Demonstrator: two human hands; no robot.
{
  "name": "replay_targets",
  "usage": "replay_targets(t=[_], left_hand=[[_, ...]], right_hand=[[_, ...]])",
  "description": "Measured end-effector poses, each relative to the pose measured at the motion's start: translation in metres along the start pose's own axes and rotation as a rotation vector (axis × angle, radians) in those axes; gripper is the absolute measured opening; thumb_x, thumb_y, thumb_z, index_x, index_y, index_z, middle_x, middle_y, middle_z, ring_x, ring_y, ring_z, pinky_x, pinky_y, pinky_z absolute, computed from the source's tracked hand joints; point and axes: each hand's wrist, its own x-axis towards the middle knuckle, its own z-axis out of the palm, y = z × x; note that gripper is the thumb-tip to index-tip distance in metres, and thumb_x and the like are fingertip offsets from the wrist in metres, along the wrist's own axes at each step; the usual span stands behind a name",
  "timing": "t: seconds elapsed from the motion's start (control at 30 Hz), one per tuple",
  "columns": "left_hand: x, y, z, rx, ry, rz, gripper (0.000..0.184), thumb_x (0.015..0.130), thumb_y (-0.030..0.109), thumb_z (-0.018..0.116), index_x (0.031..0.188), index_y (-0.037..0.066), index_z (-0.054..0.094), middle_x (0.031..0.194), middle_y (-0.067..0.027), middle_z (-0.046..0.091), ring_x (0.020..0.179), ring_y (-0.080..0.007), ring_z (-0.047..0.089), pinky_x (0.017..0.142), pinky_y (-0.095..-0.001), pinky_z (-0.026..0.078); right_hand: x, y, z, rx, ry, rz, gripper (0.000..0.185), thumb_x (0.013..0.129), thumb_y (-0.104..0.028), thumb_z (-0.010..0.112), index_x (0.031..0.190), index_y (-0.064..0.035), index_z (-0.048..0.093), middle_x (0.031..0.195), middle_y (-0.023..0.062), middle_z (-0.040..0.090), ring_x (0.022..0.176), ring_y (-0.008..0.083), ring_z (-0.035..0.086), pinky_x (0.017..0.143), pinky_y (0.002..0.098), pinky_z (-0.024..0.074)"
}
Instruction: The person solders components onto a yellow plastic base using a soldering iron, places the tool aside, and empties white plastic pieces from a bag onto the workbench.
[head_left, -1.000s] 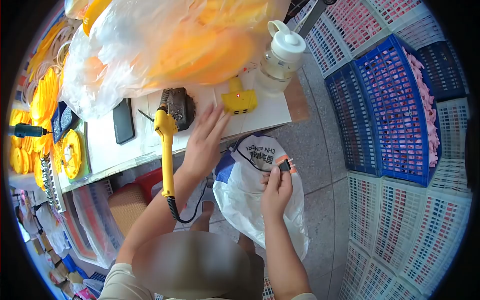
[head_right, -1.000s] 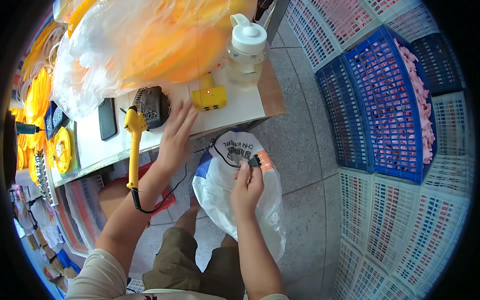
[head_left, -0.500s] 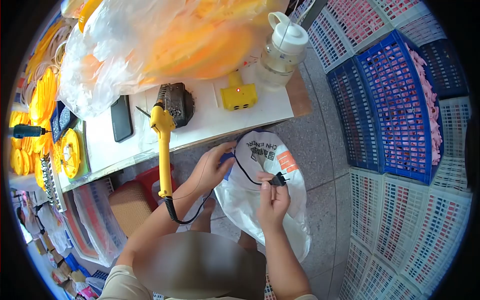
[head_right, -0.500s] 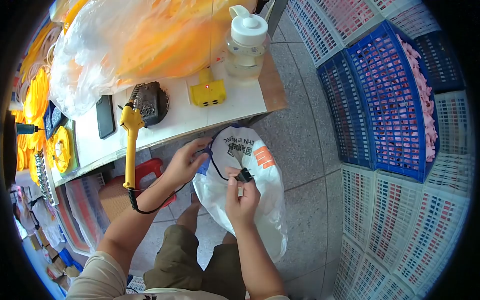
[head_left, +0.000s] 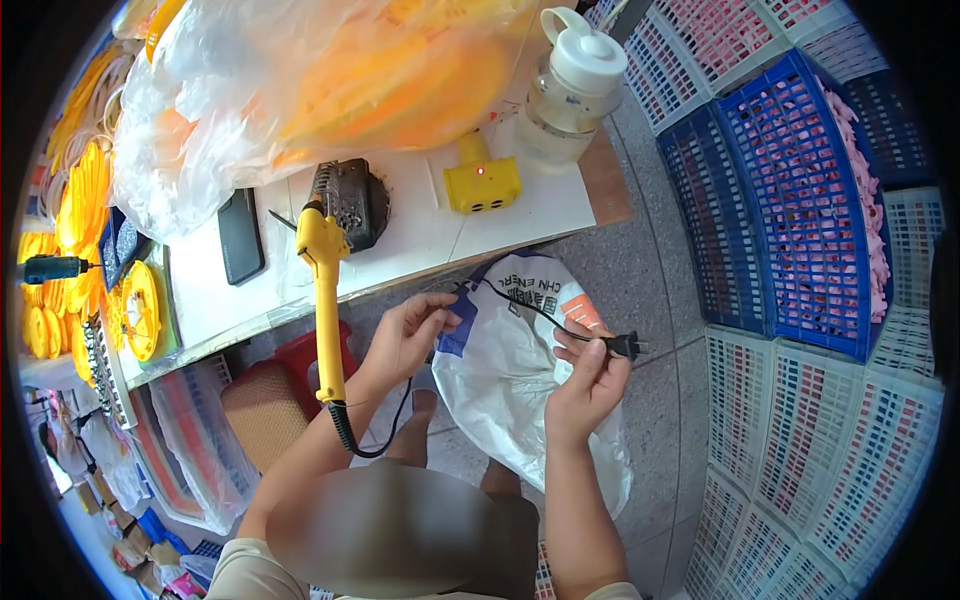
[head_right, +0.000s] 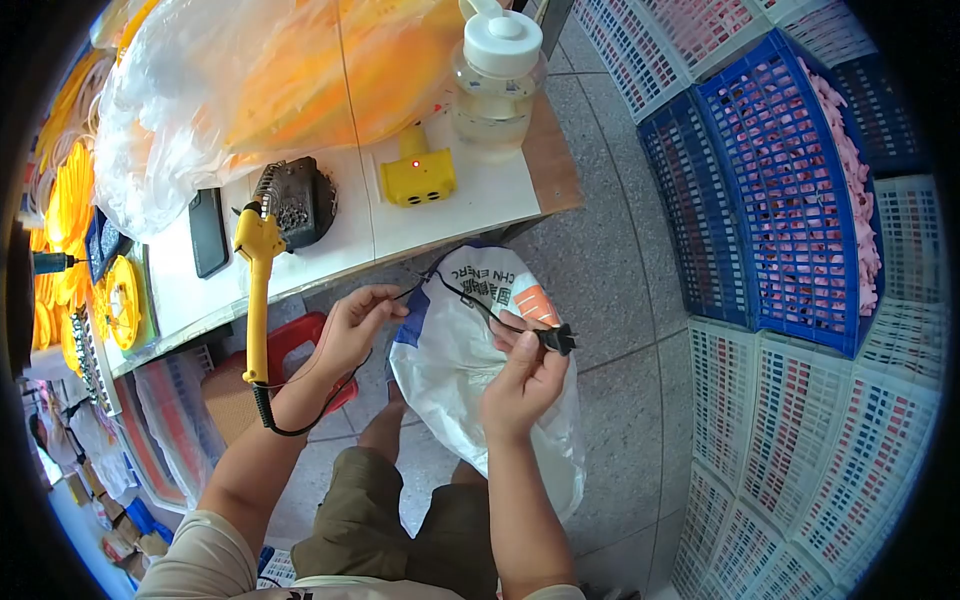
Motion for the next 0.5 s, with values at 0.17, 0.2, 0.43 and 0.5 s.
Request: replay_targets(t=[0.17, 0.2, 0.43, 0.5], left_hand=[[0.006, 0.029, -0.009, -0.807, -0.262, -0.283, 0.043, 0.101, 0.006, 0.049, 0.143, -0.002, 0.046, 0.108, -0.018, 0.072, 0.076, -0.0191, 0.072, 0.067, -0.0275, 0.058], [0.008, 0.03, -0.011, -0.862, -0.324, -0.327, 0.045, 0.101, 0.005, 0.047, 0.145, -0.001, 0.044, 0.108, -0.0166, 0.072, 0.073, -0.0173, 0.071, 0.064, -0.0262, 0.058], [0.001, 0.048, 0.017, -0.072, -0.233, -0.236, 0.044, 0.1, 0.006, 0.055, 0.143, 0.002, 0.049, 0.111, -0.0079, 0.071, 0.073, -0.0063, 0.062, 0.062, -0.0216, 0.053], [-0.003, 0.042, 0.019, -0.007, -0.234, -0.149, 0.044, 0.099, 0.006, 0.057, 0.143, 0.003, 0.051, 0.113, -0.0067, 0.07, 0.077, -0.0066, 0.06, 0.067, -0.0224, 0.053]], right_hand=[[-0.016, 0.01, -0.005, -0.022, -0.113, -0.024, 0.022, 0.108, -0.015, 0.046, 0.116, 0.0051, 0.051, 0.101, 0.0161, 0.069, 0.083, 0.0195, 0.07, 0.072, 0.0294, 0.0559], [-0.019, 0.015, -0.007, -0.029, -0.138, -0.025, 0.022, 0.107, -0.015, 0.048, 0.115, 0.0052, 0.052, 0.099, 0.0154, 0.069, 0.082, 0.019, 0.07, 0.072, 0.0292, 0.0554], [-0.022, 0.025, 0.001, -0.421, -0.324, -0.16, 0.013, 0.092, -0.008, 0.069, 0.103, -0.0004, 0.069, 0.076, 0.0093, 0.065, 0.062, 0.0224, 0.063, 0.058, 0.0339, 0.0496], [-0.022, 0.024, 0.008, -0.447, -0.376, -0.144, 0.01, 0.09, -0.01, 0.071, 0.097, -0.0031, 0.07, 0.075, 0.0091, 0.065, 0.061, 0.0235, 0.063, 0.056, 0.035, 0.0482]])
